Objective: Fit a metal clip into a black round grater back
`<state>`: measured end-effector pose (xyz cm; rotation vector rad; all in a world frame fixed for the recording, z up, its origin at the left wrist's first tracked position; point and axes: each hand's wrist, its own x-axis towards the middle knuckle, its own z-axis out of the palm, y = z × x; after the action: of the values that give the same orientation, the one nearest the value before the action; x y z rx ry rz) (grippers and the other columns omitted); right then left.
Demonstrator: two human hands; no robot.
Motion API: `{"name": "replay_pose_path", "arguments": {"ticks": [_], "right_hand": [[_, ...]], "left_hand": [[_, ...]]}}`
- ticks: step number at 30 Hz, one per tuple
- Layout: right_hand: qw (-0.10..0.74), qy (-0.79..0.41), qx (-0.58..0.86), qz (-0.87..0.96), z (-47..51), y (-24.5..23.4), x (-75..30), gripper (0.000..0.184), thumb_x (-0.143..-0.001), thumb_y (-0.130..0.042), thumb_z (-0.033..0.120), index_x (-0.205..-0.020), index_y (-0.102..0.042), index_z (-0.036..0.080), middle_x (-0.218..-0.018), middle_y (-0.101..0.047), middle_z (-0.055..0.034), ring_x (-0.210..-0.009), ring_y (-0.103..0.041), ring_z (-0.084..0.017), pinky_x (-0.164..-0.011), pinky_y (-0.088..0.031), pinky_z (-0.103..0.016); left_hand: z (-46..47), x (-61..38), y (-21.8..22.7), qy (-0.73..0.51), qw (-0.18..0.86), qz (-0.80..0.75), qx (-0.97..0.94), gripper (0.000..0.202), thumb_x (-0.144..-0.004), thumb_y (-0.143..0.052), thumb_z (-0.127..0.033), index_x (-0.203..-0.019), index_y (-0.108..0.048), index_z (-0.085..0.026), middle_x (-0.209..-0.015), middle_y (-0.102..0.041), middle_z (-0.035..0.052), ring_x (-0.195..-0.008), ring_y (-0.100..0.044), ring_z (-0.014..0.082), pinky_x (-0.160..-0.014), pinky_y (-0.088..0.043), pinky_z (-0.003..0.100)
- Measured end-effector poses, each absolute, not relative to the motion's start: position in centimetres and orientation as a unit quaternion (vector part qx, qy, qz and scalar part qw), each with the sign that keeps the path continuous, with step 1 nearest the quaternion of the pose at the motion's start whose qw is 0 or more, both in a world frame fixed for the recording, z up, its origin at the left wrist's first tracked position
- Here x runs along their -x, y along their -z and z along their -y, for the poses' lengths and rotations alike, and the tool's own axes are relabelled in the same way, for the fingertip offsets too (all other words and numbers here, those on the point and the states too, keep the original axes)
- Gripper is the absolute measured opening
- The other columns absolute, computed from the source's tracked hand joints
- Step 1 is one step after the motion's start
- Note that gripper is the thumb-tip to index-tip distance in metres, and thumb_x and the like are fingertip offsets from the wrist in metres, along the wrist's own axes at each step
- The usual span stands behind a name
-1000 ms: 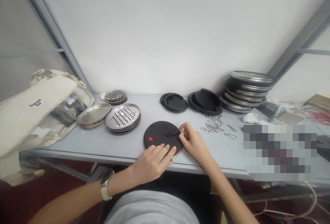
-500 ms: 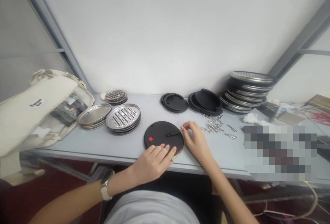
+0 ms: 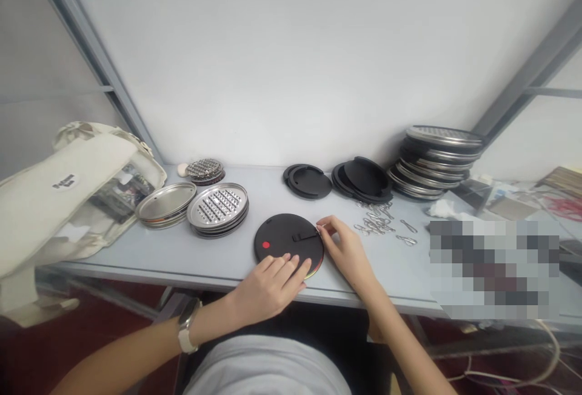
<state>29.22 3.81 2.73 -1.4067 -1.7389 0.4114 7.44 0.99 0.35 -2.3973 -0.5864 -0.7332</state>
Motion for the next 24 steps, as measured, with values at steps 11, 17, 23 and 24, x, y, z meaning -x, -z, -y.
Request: {"name": "replay_pose_path", "arguments": {"ticks": [11, 17, 23, 24], "right_hand": [[0.432, -0.170, 0.573, 0.675, -4.23, -2.02, -29.50, 0.020, -0.093, -0.054, 0.040, -0.093, -0.060, 0.021, -0.085, -0.069, -0.0044, -0.075, -0.063, -0.019, -0.073, -0.049, -0.031], [0.431, -0.166, 0.562, 0.687, -4.07, -2.34, -29.32, 0.023, -0.093, -0.053, 0.041, -0.094, -0.064, 0.021, -0.093, -0.071, -0.0074, -0.082, -0.065, -0.021, -0.078, -0.051, -0.035], [0.420, -0.148, 0.553, 0.705, -4.02, -2.47, -29.37, 0.023, -0.094, -0.049, 0.037, -0.093, -0.065, 0.021, -0.093, -0.070, -0.0068, -0.083, -0.065, -0.021, -0.079, -0.051, -0.035], [0.417, -0.147, 0.553, 0.707, -4.02, -2.45, -29.39, 0.023, -0.095, -0.048, 0.037, -0.094, -0.064, 0.021, -0.092, -0.070, -0.0065, -0.082, -0.065, -0.020, -0.079, -0.051, -0.035]], "left_hand": [[-1.00, -7.45, -0.35, 0.270, 0.281, 0.219, 0.894, 0.036, -0.102, -0.048, -0.030, -0.130, -0.056, -0.010, -0.116, -0.065, 0.0122, -0.102, -0.061, 0.0198, -0.083, -0.044, 0.031], [-0.96, -7.41, -0.43, 0.270, 0.283, 0.216, 0.895, 0.036, -0.101, -0.049, -0.029, -0.130, -0.056, -0.009, -0.115, -0.065, 0.0111, -0.102, -0.061, 0.0195, -0.083, -0.044, 0.031], [-1.00, -7.42, -0.34, 0.263, 0.285, 0.220, 0.895, 0.037, -0.102, -0.048, -0.031, -0.132, -0.055, -0.010, -0.117, -0.064, 0.0119, -0.102, -0.061, 0.0194, -0.083, -0.044, 0.031], [-0.99, -7.43, -0.33, 0.264, 0.284, 0.221, 0.895, 0.037, -0.102, -0.048, -0.030, -0.131, -0.055, -0.010, -0.117, -0.064, 0.0117, -0.102, -0.061, 0.0193, -0.083, -0.044, 0.031]]}}
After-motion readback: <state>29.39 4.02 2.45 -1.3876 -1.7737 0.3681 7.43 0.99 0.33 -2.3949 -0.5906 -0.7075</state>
